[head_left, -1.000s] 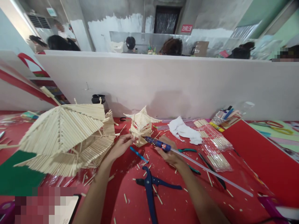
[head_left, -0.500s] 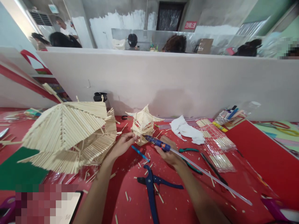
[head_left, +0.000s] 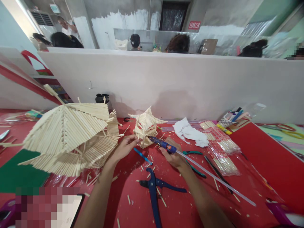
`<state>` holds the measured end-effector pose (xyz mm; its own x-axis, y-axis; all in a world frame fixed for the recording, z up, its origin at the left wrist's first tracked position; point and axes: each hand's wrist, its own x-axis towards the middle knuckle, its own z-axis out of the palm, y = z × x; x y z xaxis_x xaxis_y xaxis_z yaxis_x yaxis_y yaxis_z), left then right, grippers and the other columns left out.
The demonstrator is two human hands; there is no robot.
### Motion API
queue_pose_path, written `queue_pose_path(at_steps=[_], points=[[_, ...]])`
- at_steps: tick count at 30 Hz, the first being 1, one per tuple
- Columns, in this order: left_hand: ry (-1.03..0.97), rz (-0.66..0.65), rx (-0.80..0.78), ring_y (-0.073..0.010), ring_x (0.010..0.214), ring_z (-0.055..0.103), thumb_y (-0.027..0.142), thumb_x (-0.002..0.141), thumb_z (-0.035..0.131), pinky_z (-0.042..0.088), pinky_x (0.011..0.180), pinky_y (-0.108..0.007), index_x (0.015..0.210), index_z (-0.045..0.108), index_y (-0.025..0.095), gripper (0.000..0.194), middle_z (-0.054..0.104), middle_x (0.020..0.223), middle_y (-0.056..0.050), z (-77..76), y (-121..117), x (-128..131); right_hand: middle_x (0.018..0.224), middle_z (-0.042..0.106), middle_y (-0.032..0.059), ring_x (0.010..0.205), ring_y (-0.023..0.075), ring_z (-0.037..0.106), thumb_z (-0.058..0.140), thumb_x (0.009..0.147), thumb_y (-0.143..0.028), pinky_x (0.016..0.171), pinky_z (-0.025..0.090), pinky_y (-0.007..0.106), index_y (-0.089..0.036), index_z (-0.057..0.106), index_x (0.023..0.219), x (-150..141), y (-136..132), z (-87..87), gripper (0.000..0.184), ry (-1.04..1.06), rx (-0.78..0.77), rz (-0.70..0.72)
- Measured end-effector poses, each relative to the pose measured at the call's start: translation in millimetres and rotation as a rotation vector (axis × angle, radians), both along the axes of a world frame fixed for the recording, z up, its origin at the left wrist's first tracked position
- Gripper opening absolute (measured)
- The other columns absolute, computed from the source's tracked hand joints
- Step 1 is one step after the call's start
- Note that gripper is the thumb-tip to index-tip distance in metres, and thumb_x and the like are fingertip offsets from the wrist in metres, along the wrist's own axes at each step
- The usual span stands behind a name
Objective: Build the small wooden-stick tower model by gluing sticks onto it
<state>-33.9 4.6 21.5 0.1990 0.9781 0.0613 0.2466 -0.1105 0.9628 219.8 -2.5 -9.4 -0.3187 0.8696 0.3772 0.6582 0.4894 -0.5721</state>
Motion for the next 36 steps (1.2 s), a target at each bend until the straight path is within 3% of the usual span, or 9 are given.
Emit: queue_pose_path(at_steps=[6, 13, 19, 27, 31, 36], points=[[0.045, -0.039, -0.024, -0.0175, 0.074, 0.056, 0.046, 0.080, 0.057, 0.043, 0.075, -0.027, 0.069, 0.060, 0.017, 0.031, 0.062, 0.073, -0.002, -3.0, 0.1, -2.6, 0.077, 0.057, 0.0035, 0.073, 0.0194, 0.054, 0.049, 0.089, -0.039, 0.068, 0.041, 0.029, -0.022, 0.054, 0.074, -0.4, -0.2, 4.3, 0.023, -0.048, -0.020, 0.065], [0.078, -0.213, -0.039, -0.0188, 0.078, 0.058, 0.041, 0.082, 0.056, 0.044, 0.077, -0.028, 0.073, 0.063, 0.017, 0.027, 0.066, 0.077, -0.004, -4.0, -2.7, -0.4, 0.077, 0.057, 0.0033, 0.073, 0.0192, 0.055, 0.048, 0.090, -0.039, 0.069, 0.042, 0.030, -0.021, 0.054, 0.075, -1.3, -0.5, 10.7, 0.024, 0.016, -0.023, 0.057], [0.073, -0.186, -0.021, -0.0186, 0.079, 0.058, 0.041, 0.084, 0.054, 0.044, 0.077, -0.028, 0.077, 0.064, 0.016, 0.028, 0.066, 0.079, -0.004, 2.4, -3.8, 6.5, 0.074, 0.061, 0.0033, 0.071, 0.0201, 0.057, 0.051, 0.087, -0.044, 0.071, 0.047, 0.031, -0.022, 0.059, 0.075, 9.0, 3.3, 7.5, 0.027, 0.153, -0.093, 0.023], [0.058, -0.138, -0.045, -0.0186, 0.077, 0.058, 0.044, 0.083, 0.055, 0.043, 0.075, -0.027, 0.075, 0.065, 0.016, 0.031, 0.066, 0.076, -0.004, -1.4, -1.2, 9.6, 0.076, 0.065, 0.0048, 0.074, 0.0218, 0.060, 0.053, 0.082, -0.052, 0.076, 0.051, 0.036, -0.019, 0.063, 0.085, 19.6, 6.2, 2.5, 0.035, 0.328, -0.211, -0.064], [0.047, -0.150, -0.053, -0.0186, 0.079, 0.059, 0.042, 0.083, 0.055, 0.043, 0.076, -0.027, 0.076, 0.065, 0.016, 0.029, 0.067, 0.077, -0.004, -4.0, -0.6, 10.0, 0.062, 0.058, 0.0024, 0.065, 0.0190, 0.056, 0.050, 0.083, -0.056, 0.069, 0.050, 0.033, -0.019, 0.061, 0.076, 22.9, 8.2, 2.5, 0.040, 0.363, -0.285, -0.048], [0.029, -0.147, -0.036, -0.0179, 0.077, 0.059, 0.040, 0.084, 0.053, 0.043, 0.075, -0.027, 0.075, 0.065, 0.016, 0.028, 0.066, 0.077, -0.004, -8.6, 0.7, 10.9, 0.059, 0.054, 0.0014, 0.056, 0.0164, 0.052, 0.048, 0.083, -0.063, 0.058, 0.046, 0.030, -0.017, 0.062, 0.078, 30.7, 9.5, -3.4, 0.048, 0.350, -0.417, -0.051]])
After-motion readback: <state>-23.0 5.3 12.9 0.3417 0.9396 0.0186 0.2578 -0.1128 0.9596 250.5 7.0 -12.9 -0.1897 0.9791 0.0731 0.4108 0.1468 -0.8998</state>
